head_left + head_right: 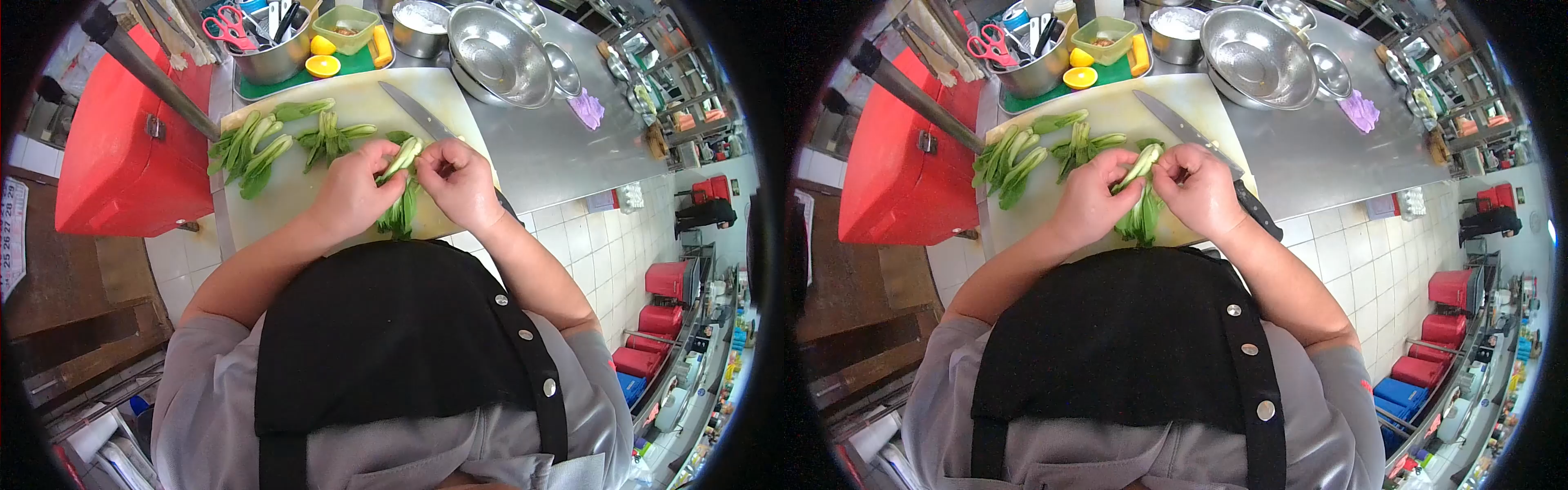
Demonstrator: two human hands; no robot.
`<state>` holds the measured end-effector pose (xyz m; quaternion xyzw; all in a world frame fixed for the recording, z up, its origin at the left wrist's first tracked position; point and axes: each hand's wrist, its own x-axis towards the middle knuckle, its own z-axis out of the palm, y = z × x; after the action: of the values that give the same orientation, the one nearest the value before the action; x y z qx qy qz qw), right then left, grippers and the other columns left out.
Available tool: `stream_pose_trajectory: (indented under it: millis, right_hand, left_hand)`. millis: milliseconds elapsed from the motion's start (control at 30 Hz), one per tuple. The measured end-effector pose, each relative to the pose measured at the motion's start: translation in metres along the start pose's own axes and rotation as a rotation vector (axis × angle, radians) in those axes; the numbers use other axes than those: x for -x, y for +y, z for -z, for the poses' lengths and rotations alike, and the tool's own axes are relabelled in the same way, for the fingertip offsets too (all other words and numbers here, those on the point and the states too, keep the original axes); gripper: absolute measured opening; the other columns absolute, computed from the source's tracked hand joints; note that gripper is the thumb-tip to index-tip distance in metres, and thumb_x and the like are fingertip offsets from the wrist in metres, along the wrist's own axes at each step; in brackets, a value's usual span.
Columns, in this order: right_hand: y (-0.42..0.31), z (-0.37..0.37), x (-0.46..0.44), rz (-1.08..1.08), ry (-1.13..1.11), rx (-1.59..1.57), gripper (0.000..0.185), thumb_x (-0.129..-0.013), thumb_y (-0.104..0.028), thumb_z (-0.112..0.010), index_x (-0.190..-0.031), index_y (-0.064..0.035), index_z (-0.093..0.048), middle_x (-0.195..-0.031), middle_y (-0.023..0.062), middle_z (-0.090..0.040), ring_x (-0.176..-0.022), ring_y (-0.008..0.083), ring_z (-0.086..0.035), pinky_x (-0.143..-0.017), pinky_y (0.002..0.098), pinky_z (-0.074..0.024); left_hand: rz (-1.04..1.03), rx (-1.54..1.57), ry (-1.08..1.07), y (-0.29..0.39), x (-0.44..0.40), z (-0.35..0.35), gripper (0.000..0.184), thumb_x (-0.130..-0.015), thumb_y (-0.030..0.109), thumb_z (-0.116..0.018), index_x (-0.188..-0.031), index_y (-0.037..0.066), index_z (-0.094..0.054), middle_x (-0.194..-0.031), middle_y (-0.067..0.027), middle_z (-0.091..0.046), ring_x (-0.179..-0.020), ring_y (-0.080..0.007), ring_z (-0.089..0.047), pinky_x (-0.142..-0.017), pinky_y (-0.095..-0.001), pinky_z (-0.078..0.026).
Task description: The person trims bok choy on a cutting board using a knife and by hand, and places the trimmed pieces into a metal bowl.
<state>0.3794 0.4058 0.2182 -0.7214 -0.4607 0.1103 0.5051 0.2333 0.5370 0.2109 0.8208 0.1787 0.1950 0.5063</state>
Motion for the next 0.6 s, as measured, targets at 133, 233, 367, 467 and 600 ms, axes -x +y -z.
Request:
stream_pose_trajectory:
  millis: [133, 233, 367, 467, 600]
  right_hand:
    - [0.002, 0.011, 0.003, -0.064, -0.079, 0.019, 0.014, -0.084, -0.005, -0.074, -0.078, -0.0008, -0.062, -0.072, 0.0076, -0.061, -0.065, 0.0150, -0.061, -0.061, 0.0294, -0.0509]
    - [0.008, 0.025, 0.008, -0.124, -0.254, 0.278, 0.013, -0.086, -0.010, -0.072, -0.082, -0.0017, -0.063, -0.080, 0.0113, -0.064, -0.070, 0.0238, -0.065, -0.065, 0.0349, -0.0531]
    - [0.028, 0.038, 0.019, 0.011, -0.267, 0.529, 0.017, -0.087, -0.019, -0.072, -0.098, -0.0065, -0.070, -0.096, 0.0146, -0.067, -0.089, 0.0355, -0.066, -0.080, 0.0429, -0.0544]
    - [0.031, 0.056, 0.023, -0.061, -0.213, 0.637, 0.025, -0.086, -0.021, -0.072, -0.108, -0.0094, -0.072, -0.103, 0.0158, -0.066, -0.100, 0.0371, -0.064, -0.088, 0.0448, -0.0534]
    - [0.031, 0.075, 0.033, -0.214, -0.236, 0.812, 0.034, -0.084, -0.021, -0.074, -0.115, -0.0096, -0.069, -0.106, 0.0172, -0.065, -0.104, 0.0374, -0.064, -0.091, 0.0454, -0.0531]
  left_hand:
    - [0.035, 0.114, 0.064, -0.014, -0.003, -0.006, 0.032, -0.091, 0.012, -0.069, -0.120, -0.001, -0.062, -0.095, -0.0165, -0.074, -0.086, -0.0237, -0.072, -0.076, -0.0350, -0.055]
    - [0.130, 0.311, 0.008, -0.031, -0.006, -0.006, 0.026, -0.096, 0.006, -0.060, -0.121, -0.002, -0.061, -0.101, -0.0087, -0.072, -0.088, -0.0139, -0.068, -0.079, -0.0291, -0.054]
    - [0.456, 0.875, -0.127, -0.041, -0.013, 0.005, 0.029, -0.099, 0.014, -0.051, -0.124, 0.001, -0.058, -0.097, -0.0071, -0.065, -0.079, -0.0155, -0.062, -0.076, -0.0287, -0.052]
    - [0.600, 1.114, -0.186, -0.046, -0.017, 0.017, 0.029, -0.102, 0.022, -0.052, -0.124, 0.004, -0.056, -0.095, -0.0065, -0.063, -0.077, -0.0157, -0.060, -0.072, -0.0294, -0.052]
    - [0.571, 1.019, -0.225, -0.045, -0.019, 0.023, 0.038, -0.105, 0.036, -0.053, -0.125, 0.005, -0.059, -0.097, -0.0072, -0.065, -0.080, -0.0159, -0.062, -0.072, -0.0316, -0.054]
